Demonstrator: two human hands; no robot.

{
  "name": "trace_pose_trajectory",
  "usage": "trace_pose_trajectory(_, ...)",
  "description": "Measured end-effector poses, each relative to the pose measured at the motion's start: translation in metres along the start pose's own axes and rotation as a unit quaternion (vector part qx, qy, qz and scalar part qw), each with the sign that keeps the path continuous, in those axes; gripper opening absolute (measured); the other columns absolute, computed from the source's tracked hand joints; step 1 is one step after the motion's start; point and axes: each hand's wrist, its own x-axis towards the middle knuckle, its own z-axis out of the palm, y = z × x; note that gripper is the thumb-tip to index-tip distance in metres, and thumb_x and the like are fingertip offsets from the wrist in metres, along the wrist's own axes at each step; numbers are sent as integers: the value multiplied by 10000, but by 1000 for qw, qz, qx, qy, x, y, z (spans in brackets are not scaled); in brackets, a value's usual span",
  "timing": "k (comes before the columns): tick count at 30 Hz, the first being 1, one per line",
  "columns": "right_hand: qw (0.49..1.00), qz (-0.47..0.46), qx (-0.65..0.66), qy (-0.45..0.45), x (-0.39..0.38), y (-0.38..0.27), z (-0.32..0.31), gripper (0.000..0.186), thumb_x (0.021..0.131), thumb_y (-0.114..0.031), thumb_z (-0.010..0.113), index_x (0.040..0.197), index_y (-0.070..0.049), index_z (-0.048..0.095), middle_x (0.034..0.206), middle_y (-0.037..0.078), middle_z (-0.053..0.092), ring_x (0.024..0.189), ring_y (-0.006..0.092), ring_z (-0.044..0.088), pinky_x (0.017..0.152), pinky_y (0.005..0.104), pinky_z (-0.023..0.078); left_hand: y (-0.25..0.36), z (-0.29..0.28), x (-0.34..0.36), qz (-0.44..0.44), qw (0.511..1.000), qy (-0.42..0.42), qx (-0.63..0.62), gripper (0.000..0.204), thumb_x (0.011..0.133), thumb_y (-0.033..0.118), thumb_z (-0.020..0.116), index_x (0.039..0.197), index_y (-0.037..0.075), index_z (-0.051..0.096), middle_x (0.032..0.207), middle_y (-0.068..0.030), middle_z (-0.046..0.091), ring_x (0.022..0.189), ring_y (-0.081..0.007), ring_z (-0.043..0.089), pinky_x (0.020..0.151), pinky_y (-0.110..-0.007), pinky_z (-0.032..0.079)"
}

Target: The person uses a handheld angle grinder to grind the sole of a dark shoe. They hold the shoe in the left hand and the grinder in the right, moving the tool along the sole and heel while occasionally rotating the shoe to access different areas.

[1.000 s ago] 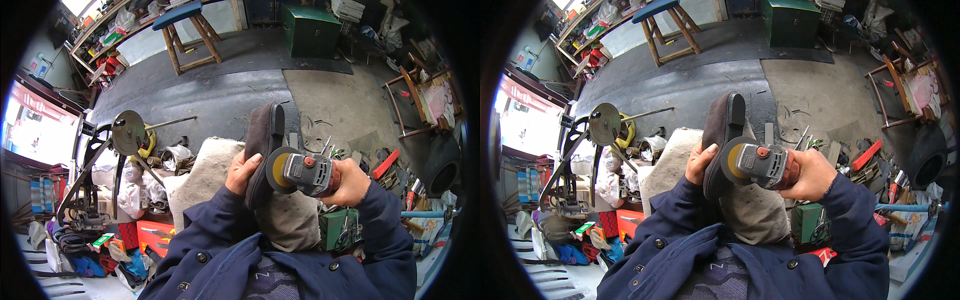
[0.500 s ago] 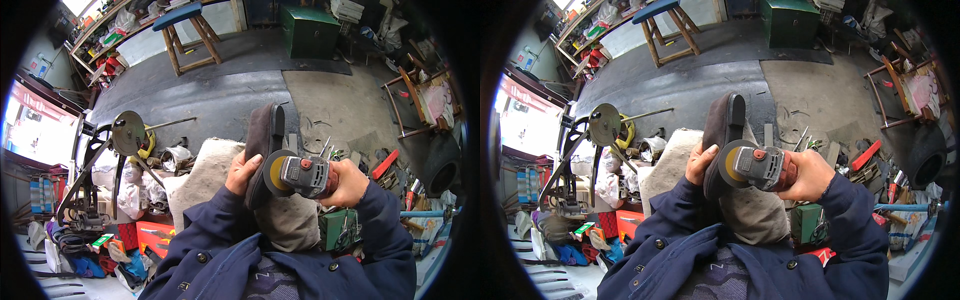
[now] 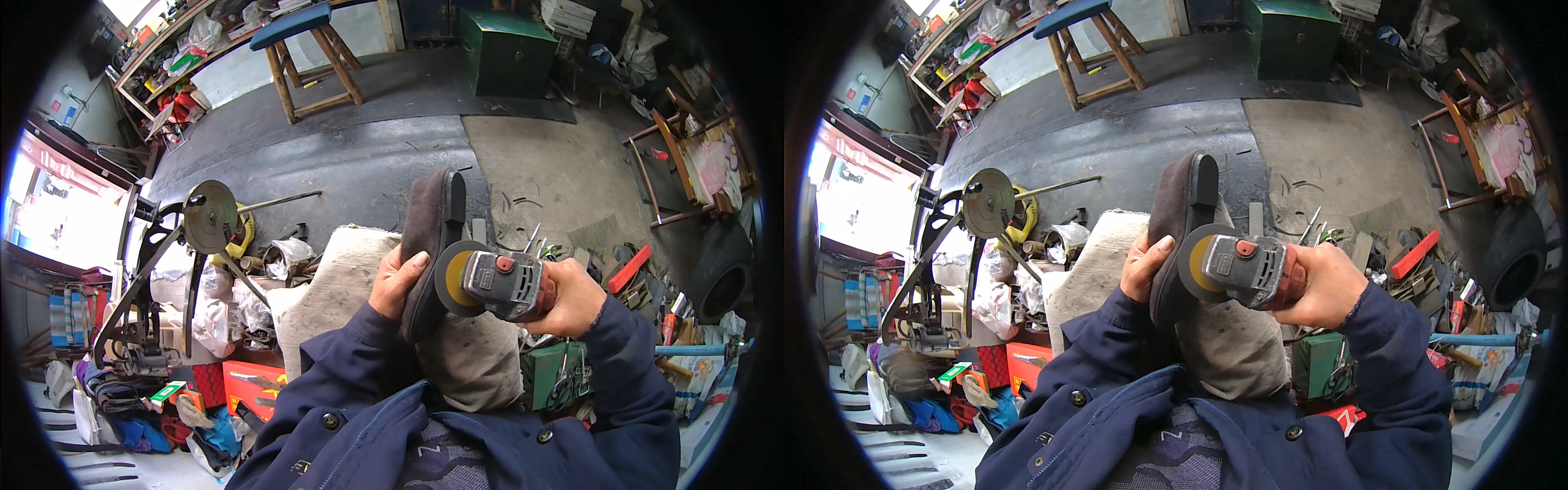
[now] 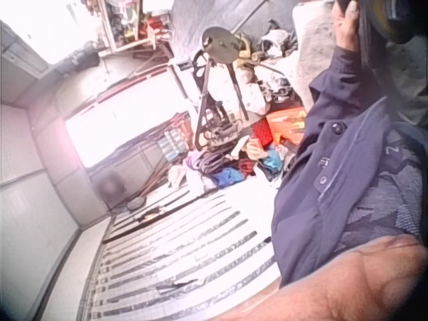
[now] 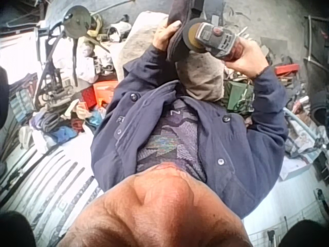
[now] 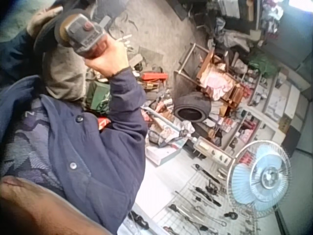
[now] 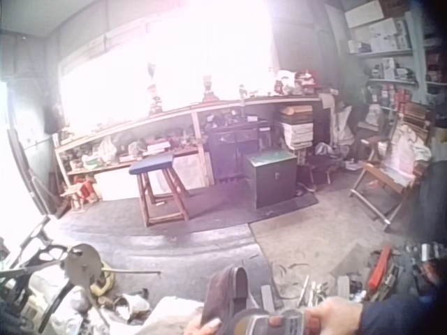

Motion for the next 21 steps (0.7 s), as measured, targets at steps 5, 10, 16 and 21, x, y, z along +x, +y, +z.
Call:
trace_pose_trajectory(5, 998, 15, 55, 5, 7, 13, 6, 461, 736, -162, 954, 1129, -24, 757, 920, 98, 821, 819, 146, 772, 823, 329, 618, 2, 3, -1, 2, 1000, 11, -4, 361, 1150, 192, 632, 1453, -4, 637, 1286, -100, 780, 1106, -153, 755, 992, -315, 601)
trace_pose_trajectory(10, 998, 34, 45, 12, -4, 28, 1, 461, 752, -13, 923, 1173, 30, 738, 1014, 57, 809, 919, 101, 720, 875, 311, 599, 2, -1, 2, -3, 1000, 7, -27, 330, 1148, 206, 635, 1403, -1, 668, 1233, -98, 796, 1053, -152, 769, 953, -311, 614)
trace_pose_trajectory(16, 999, -3, 47, 26, -6, 35, 6, 437, 741, -132, 957, 1098, -5, 737, 912, 80, 808, 821, 94, 709, 813, 322, 604, 0, -3, 3, -14, 999, 32, -38, 324, 1146, 217, 637, 1374, -7, 684, 1210, -107, 808, 1016, -156, 786, 922, -302, 628)
trace_pose_trajectory(21, 998, 2, 56, 18, 1, 23, 9, 437, 737, -152, 954, 1088, -5, 738, 902, 98, 806, 800, 130, 739, 812, 328, 609, 0, -2, 3, -4, 1000, 19, -24, 332, 1144, 210, 640, 1390, -8, 680, 1226, -107, 806, 1056, -156, 778, 958, -311, 619)
